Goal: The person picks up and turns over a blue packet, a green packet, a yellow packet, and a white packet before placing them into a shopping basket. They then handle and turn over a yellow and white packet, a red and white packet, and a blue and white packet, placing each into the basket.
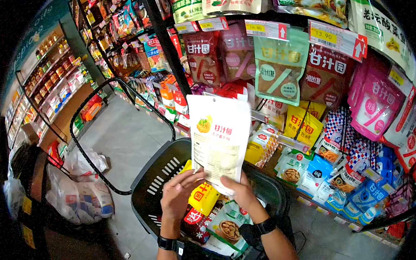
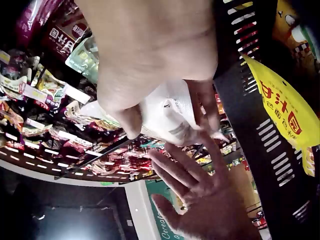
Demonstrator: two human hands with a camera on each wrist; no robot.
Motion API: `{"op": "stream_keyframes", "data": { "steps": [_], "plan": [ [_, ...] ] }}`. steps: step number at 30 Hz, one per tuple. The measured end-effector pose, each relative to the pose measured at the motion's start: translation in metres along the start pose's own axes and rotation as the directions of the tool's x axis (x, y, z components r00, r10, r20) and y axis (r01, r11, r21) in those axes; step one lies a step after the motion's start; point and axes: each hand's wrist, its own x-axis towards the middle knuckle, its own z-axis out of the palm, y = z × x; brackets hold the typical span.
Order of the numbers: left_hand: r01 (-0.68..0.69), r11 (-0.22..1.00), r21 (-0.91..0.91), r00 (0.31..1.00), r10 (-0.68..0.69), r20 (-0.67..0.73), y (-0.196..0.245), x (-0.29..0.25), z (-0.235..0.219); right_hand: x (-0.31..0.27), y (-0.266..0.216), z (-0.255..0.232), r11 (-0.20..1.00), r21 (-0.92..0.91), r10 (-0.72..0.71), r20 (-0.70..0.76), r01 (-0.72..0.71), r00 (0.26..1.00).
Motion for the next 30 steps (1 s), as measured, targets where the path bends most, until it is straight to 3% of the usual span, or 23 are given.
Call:
{"op": "stream_keyframes", "data": {
  "steps": [1, 3, 5, 6, 8, 11, 12, 15, 17, 19, 23, 24, 30],
  "plan": [
    [-0.05, 0.998, -0.027, 0.997, 0.049, -0.054, -0.002, -0.001, -0.002, 0.0, -0.001, -0.005, 1.0, -0.001, 0.0, -0.008, 0.0, 1.0],
    [-0.144, 0.988, 0.049, 0.922, 0.152, -0.357, -0.004, -0.001, -0.002, 0.0, -0.003, -0.01, 0.973, 0.228, 0.03, 0.061, -0.043, 0.998],
    [-0.111, 0.993, -0.044, 0.904, 0.083, -0.419, -0.01, -0.009, -0.034, -0.003, -0.006, -0.01, 0.953, 0.29, 0.046, 0.134, -0.083, 0.99],
    [-0.109, 0.993, -0.043, 0.905, 0.081, -0.417, -0.01, -0.008, -0.033, -0.003, 0.0, -0.016, 0.952, 0.287, 0.06, 0.156, -0.103, 0.986],
    [-0.043, 0.998, 0.043, 0.808, 0.059, -0.586, -0.011, -0.006, -0.029, -0.003, 0.007, -0.026, 0.957, 0.259, 0.079, 0.198, -0.129, 0.977],
    [-0.033, 0.998, -0.053, 0.79, -0.006, -0.613, -0.023, 0.002, -0.025, -0.006, 0.007, -0.019, 0.953, 0.269, 0.072, 0.242, -0.138, 0.968],
    [0.037, 0.998, -0.042, 0.845, -0.054, -0.533, -0.018, 0.001, -0.017, -0.006, 0.008, -0.019, 0.952, 0.273, 0.073, 0.24, -0.139, 0.968],
    [0.091, 0.982, -0.167, 0.862, -0.162, -0.48, -0.011, 0.002, 0.002, -0.008, 0.008, -0.021, 0.964, 0.234, 0.081, 0.202, -0.128, 0.976],
    [0.135, 0.979, -0.152, 0.881, -0.189, -0.433, -0.016, 0.0, -0.004, -0.009, 0.007, -0.022, 0.961, 0.232, 0.116, 0.163, -0.152, 0.98],
    [0.173, 0.984, -0.035, 0.95, -0.176, -0.259, -0.018, -0.003, -0.007, -0.008, 0.011, -0.029, 0.956, 0.255, 0.109, 0.157, -0.147, 0.982],
    [0.186, 0.982, -0.028, 0.973, -0.188, -0.131, -0.012, -0.003, 0.001, -0.004, 0.02, -0.04, 0.951, 0.289, 0.082, 0.111, -0.111, 0.99],
    [0.228, 0.968, -0.108, 0.962, -0.241, -0.128, -0.012, -0.003, 0.002, -0.004, 0.019, -0.038, 0.951, 0.29, 0.078, 0.108, -0.106, 0.991],
    [0.255, 0.965, -0.062, 0.962, -0.26, -0.081, -0.018, -0.004, 0.006, -0.004, 0.011, -0.034, 0.955, 0.281, 0.068, 0.099, -0.093, 0.993]
  ]
}}
